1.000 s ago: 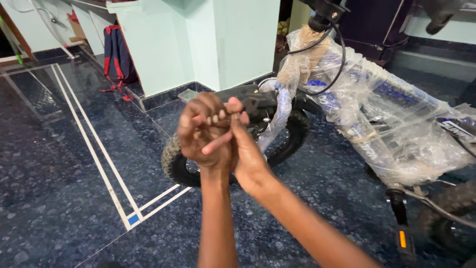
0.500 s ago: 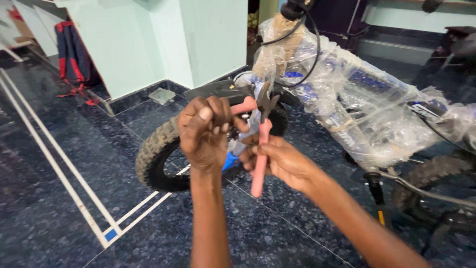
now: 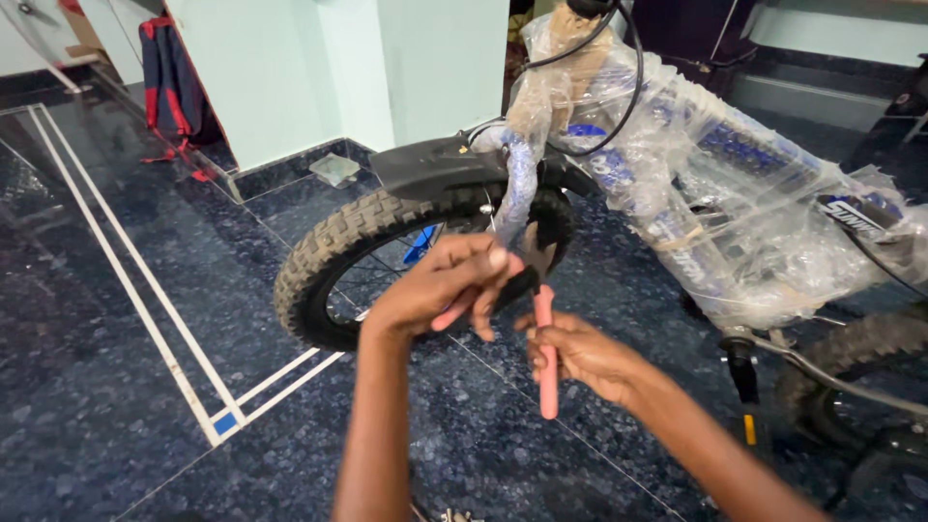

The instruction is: The person uses pink-handled pliers to tighten a bolt on the front wheel axle of a partially wrapped bicycle. They then move to the handlebars and use the pliers to tighten a bolt on the brake lever assembly.

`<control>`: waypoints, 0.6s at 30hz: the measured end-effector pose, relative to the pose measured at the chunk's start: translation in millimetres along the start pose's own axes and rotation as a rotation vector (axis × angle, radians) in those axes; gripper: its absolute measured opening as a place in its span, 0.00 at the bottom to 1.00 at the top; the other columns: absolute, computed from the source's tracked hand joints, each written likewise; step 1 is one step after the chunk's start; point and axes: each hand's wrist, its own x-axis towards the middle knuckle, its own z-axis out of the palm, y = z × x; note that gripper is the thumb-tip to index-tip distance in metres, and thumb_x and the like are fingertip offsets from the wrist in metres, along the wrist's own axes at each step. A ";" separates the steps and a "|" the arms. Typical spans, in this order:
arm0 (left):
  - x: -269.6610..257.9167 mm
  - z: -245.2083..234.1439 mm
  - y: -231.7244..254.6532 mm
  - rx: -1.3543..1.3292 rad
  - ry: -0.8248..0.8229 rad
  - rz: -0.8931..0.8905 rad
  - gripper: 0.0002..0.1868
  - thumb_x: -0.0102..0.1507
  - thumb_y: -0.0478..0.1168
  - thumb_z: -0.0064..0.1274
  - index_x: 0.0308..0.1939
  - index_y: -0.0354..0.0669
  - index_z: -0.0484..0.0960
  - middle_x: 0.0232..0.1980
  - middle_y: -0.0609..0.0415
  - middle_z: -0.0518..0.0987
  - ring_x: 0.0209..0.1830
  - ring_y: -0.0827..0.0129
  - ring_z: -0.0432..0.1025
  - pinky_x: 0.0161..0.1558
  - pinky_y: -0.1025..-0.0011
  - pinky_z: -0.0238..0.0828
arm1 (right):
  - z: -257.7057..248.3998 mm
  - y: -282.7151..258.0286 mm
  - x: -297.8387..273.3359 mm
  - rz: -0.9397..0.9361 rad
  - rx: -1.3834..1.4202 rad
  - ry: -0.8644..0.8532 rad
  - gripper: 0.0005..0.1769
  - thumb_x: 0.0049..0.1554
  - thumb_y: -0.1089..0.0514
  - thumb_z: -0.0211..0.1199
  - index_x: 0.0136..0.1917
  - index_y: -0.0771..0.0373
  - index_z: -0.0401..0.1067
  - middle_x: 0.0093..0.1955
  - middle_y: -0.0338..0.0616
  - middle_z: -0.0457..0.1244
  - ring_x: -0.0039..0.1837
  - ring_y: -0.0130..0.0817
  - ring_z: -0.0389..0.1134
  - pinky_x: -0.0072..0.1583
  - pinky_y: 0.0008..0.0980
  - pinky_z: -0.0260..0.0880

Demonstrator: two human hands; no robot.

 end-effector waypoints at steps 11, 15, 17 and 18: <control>-47.9 -58.6 -66.1 0.011 -0.058 -0.345 0.06 0.67 0.33 0.57 0.39 0.35 0.75 0.24 0.51 0.78 0.16 0.74 0.74 0.40 0.69 0.85 | 19.7 76.2 41.1 0.225 0.034 -0.033 0.14 0.61 0.55 0.54 0.60 0.56 0.66 0.37 0.36 0.63 0.41 0.31 0.68 0.45 0.35 0.72; -55.9 -73.0 -101.4 0.083 0.095 -0.461 0.06 0.63 0.35 0.59 0.37 0.39 0.76 0.30 0.52 0.82 0.27 0.70 0.81 0.36 0.65 0.83 | 9.7 67.3 33.2 0.187 -0.088 0.054 0.15 0.59 0.60 0.56 0.61 0.57 0.67 0.34 0.34 0.58 0.34 0.28 0.63 0.38 0.31 0.74; -57.6 -79.5 -118.3 0.084 0.157 -0.518 0.07 0.62 0.38 0.60 0.37 0.42 0.76 0.32 0.53 0.81 0.29 0.70 0.80 0.36 0.63 0.85 | 3.3 60.0 28.0 0.115 -0.137 0.011 0.15 0.60 0.59 0.56 0.61 0.59 0.70 0.32 0.32 0.56 0.30 0.22 0.58 0.31 0.25 0.64; -59.6 -82.6 -127.3 0.105 0.191 -0.540 0.08 0.62 0.39 0.61 0.38 0.42 0.77 0.33 0.54 0.81 0.31 0.70 0.80 0.36 0.63 0.85 | 3.2 59.4 25.7 0.084 -0.159 -0.015 0.16 0.60 0.58 0.57 0.61 0.60 0.71 0.31 0.31 0.55 0.29 0.20 0.55 0.28 0.23 0.59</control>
